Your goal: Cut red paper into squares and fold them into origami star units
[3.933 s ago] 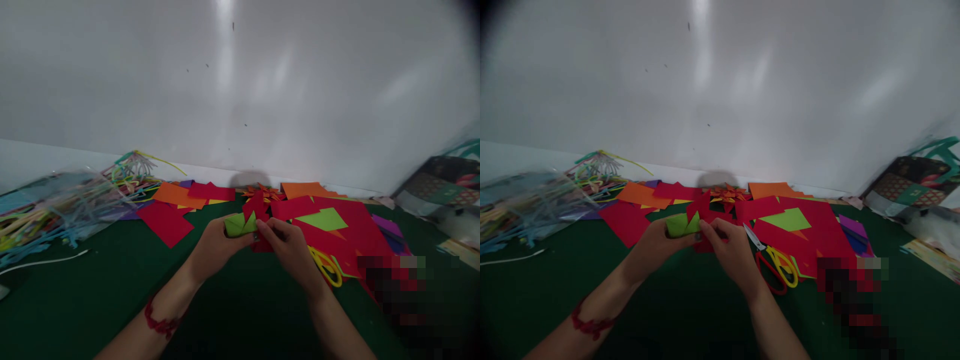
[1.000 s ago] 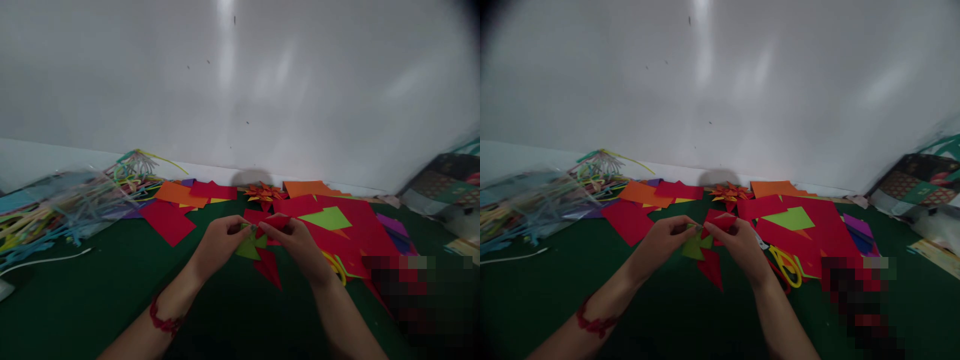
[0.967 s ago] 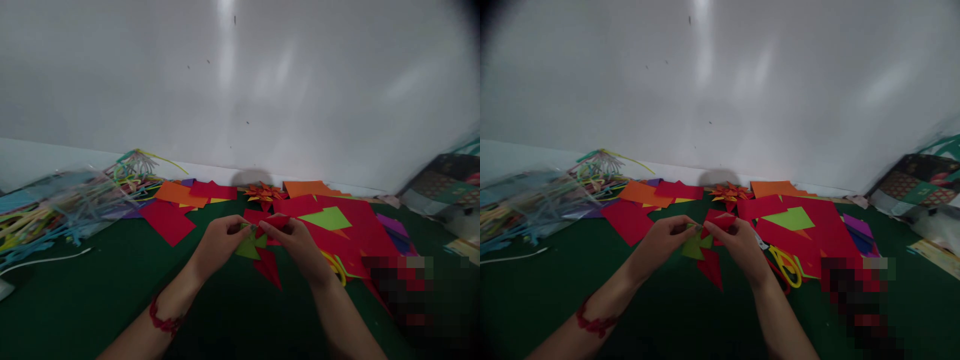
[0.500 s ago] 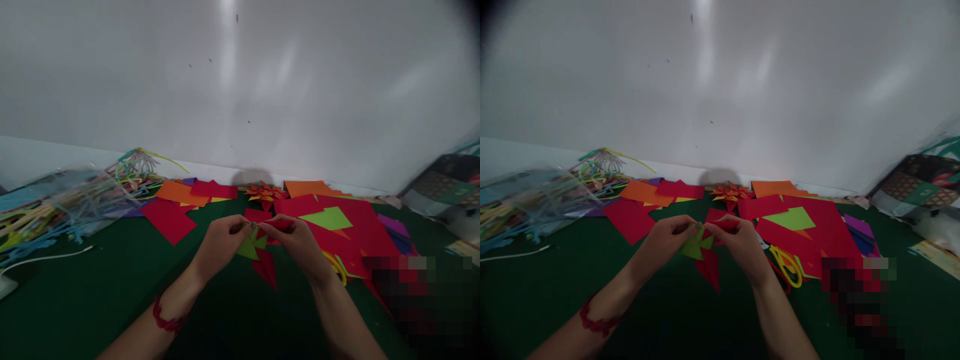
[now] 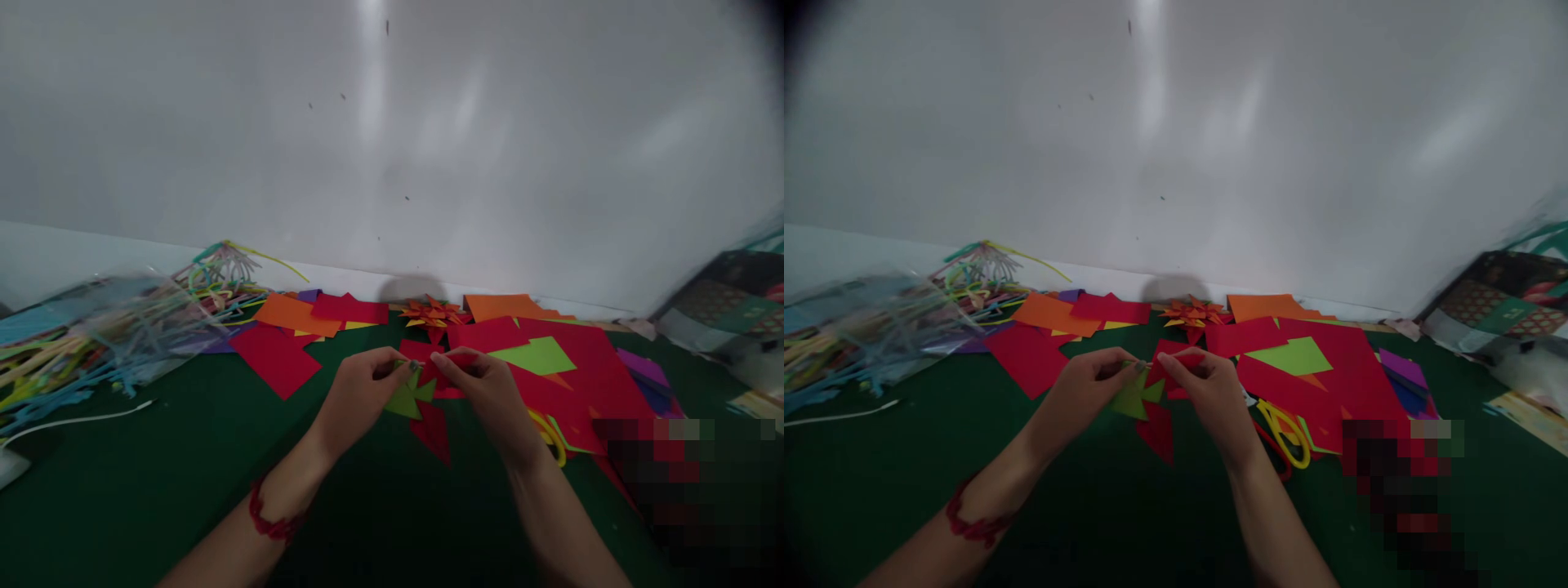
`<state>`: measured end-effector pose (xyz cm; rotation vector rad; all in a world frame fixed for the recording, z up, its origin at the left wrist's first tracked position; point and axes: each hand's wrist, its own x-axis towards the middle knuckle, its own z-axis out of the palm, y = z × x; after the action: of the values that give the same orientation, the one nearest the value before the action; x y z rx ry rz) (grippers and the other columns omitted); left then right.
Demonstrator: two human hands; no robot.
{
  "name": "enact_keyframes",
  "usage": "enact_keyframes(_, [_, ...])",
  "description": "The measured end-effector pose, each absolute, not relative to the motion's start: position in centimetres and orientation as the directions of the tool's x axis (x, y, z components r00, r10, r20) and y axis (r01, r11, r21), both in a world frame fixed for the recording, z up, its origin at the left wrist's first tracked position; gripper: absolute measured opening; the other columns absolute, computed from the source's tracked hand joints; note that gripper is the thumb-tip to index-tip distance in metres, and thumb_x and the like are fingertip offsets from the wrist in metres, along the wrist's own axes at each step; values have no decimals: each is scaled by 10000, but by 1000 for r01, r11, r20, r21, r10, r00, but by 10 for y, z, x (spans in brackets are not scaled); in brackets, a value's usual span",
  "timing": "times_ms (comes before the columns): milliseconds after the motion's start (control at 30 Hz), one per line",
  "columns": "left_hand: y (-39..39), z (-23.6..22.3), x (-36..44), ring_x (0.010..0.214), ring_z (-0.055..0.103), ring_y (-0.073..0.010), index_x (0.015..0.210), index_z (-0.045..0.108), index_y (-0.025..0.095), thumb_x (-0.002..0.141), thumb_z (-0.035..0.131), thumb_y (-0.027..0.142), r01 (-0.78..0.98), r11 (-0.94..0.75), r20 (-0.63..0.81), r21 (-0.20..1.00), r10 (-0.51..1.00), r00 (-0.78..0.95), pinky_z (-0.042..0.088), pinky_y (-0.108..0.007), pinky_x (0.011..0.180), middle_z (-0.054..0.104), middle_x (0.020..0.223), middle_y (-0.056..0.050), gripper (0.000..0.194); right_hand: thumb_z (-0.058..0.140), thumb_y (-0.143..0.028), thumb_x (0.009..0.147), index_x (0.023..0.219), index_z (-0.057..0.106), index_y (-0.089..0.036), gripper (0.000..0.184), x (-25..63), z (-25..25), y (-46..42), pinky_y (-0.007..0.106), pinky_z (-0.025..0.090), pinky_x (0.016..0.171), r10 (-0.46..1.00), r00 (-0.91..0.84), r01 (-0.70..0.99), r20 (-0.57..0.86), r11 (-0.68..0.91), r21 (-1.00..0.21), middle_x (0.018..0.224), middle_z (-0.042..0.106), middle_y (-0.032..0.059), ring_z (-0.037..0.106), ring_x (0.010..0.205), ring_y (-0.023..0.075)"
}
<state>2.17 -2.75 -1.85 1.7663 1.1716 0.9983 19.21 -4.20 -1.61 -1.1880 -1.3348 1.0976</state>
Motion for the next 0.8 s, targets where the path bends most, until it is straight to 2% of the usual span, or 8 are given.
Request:
enact_keyframes(400, [-27, -19, 23, 570, 467, -100, 786, 623, 169, 816, 500, 398, 301, -255, 162, 919, 940, 300, 341, -192, 478, 575, 641, 2, 262, 635, -345, 742, 814, 683, -181, 185, 191, -17, -40, 270, 539, 612, 991, -1, 79, 136, 135, -988, 742, 710, 47, 669, 706, 179])
enact_keyframes(600, [-27, -19, 23, 657, 537, -131, 870, 645, 180, 799, 524, 394, 235, -253, 171, 938, 932, 318, 399, -210, 533, 648, 761, -34, 256, 635, -343, 742, 814, 688, -188, 179, 189, -17, -41, 286, 541, 638, 984, -14, 81, 175, 176, -981, 749, 707, 39, 666, 729, 185])
enact_keyframes(800, [-28, -21, 23, 612, 532, -123, 838, 638, 171, 790, 534, 390, 240, -215, 149, 947, 952, 268, 388, -201, 497, 628, 688, -22, 247, 633, -379, 739, 870, 683, -183, 241, 188, -19, -41, 273, 536, 633, 993, 6, 41, 118, 117, -992, 785, 712, 55, 667, 731, 189])
